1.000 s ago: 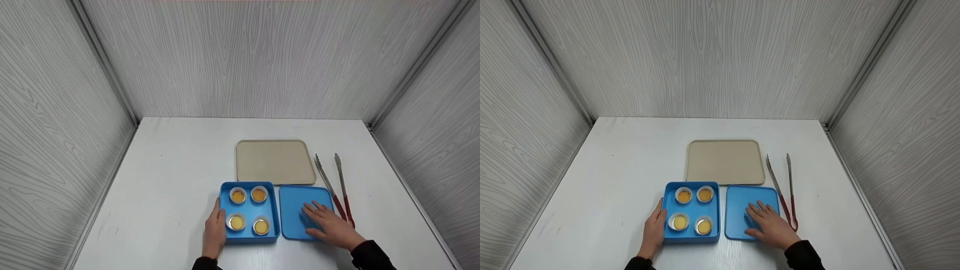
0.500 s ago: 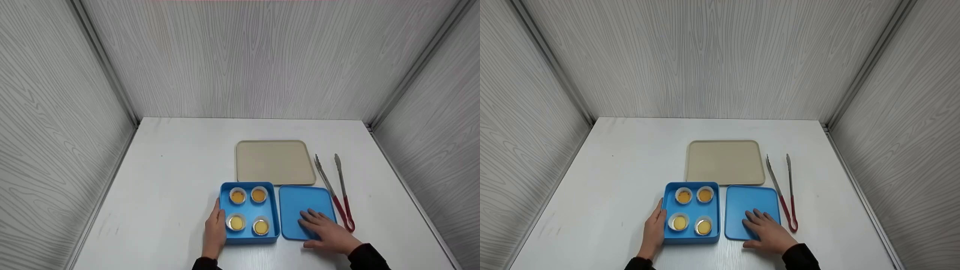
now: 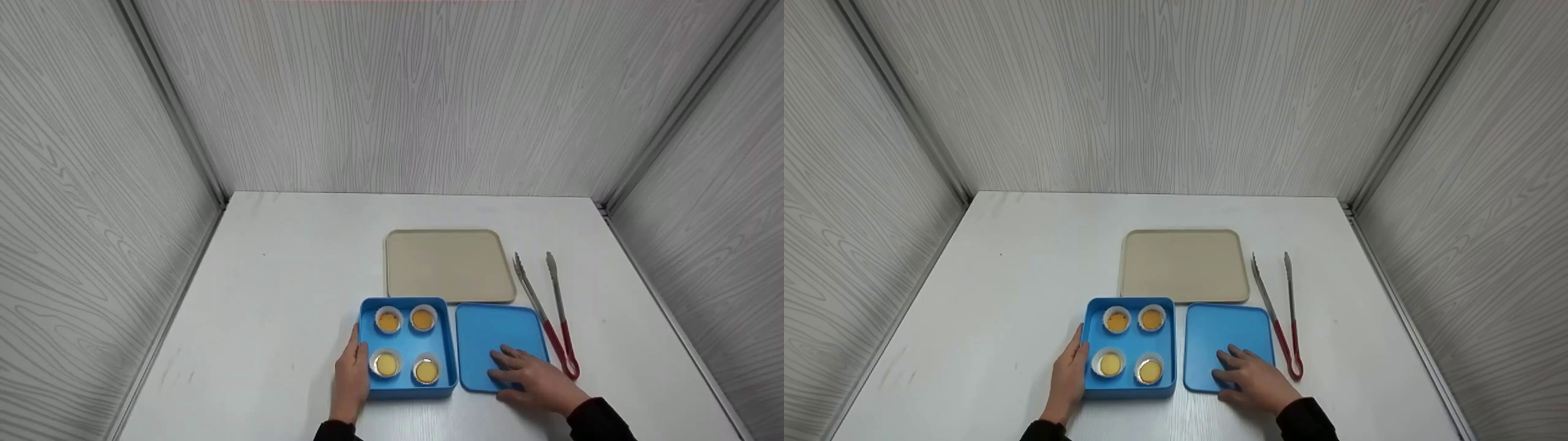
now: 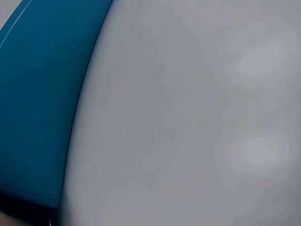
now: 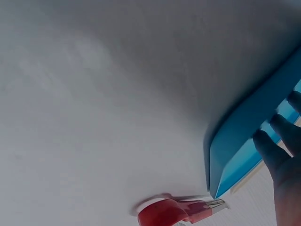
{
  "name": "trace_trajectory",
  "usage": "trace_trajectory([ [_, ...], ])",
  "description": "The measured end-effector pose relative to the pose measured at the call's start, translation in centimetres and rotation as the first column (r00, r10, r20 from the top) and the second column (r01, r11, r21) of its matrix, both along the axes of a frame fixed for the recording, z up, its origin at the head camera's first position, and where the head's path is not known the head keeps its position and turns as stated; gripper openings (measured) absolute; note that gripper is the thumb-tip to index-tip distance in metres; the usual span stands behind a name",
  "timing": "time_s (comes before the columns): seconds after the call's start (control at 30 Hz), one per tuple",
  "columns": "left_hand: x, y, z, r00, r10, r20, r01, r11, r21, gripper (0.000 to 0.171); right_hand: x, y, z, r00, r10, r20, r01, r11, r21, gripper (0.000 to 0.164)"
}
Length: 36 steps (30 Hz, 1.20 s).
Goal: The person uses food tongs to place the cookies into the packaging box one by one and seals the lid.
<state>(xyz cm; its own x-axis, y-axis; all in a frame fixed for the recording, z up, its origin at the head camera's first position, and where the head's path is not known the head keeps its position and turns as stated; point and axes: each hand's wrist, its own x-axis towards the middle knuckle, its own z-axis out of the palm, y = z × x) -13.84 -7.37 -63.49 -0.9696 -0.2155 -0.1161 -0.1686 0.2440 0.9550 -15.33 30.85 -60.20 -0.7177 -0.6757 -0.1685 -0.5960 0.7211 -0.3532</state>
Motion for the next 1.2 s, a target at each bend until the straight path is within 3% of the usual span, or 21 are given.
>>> trace_trajectory([
  [0.1, 0.1, 0.0, 0.0, 1.000, -0.002, -0.002, 0.002, 1.000, -0.002, 0.055, 0.2, -0.1, -0.2, 0.990, 0.087, -0.110, -0.092, 0.995, -0.039, 0.042],
  [0.23, 0.1, 0.0, 0.0, 1.000, 0.003, -0.002, -0.003, 1.000, -0.007, 0.055, 0.4, -0.2, -0.5, 0.945, 0.192, -0.266, -0.213, 0.976, -0.053, 0.035],
  [0.33, 0.1, -0.1, -0.1, 1.000, 0.005, 0.001, -0.005, 1.000, -0.007, 0.055, 0.6, -0.3, -0.5, 0.921, 0.220, -0.322, -0.244, 0.969, -0.036, 0.035],
  [0.63, 0.0, 0.0, 0.0, 1.000, -0.001, 0.011, 0.001, 1.000, -0.014, 0.055, 1.2, -0.3, -0.1, 0.917, 0.188, -0.351, -0.211, 0.977, -0.028, 0.031],
  [0.7, 0.0, 0.0, 0.1, 1.000, -0.004, 0.011, 0.004, 1.000, -0.016, 0.055, 1.3, -0.3, 0.3, 0.902, 0.176, -0.395, -0.211, 0.976, -0.049, 0.032],
  [0.9, 0.1, -0.1, 0.2, 1.000, -0.003, 0.008, 0.004, 1.000, -0.011, 0.055, 1.2, -0.7, 1.5, 0.827, 0.107, -0.551, -0.200, 0.973, -0.112, 0.030],
  [0.97, 0.1, -0.1, 0.2, 1.000, -0.007, 0.008, 0.007, 1.000, -0.007, 0.055, 1.1, -0.8, 2.1, 0.831, 0.065, -0.552, -0.161, 0.979, -0.128, 0.032],
  [1.13, 0.1, -0.1, 0.1, 1.000, -0.005, 0.000, 0.005, 1.000, -0.008, 0.055, 0.9, -0.9, 3.7, 0.883, -0.047, -0.467, -0.012, 0.992, -0.123, 0.044],
  [1.2, 0.1, -0.1, 0.0, 1.000, 0.000, -0.007, 0.000, 1.000, -0.009, 0.055, 0.7, -0.8, 4.3, 0.882, -0.064, -0.466, 0.010, 0.993, -0.117, 0.047],
])
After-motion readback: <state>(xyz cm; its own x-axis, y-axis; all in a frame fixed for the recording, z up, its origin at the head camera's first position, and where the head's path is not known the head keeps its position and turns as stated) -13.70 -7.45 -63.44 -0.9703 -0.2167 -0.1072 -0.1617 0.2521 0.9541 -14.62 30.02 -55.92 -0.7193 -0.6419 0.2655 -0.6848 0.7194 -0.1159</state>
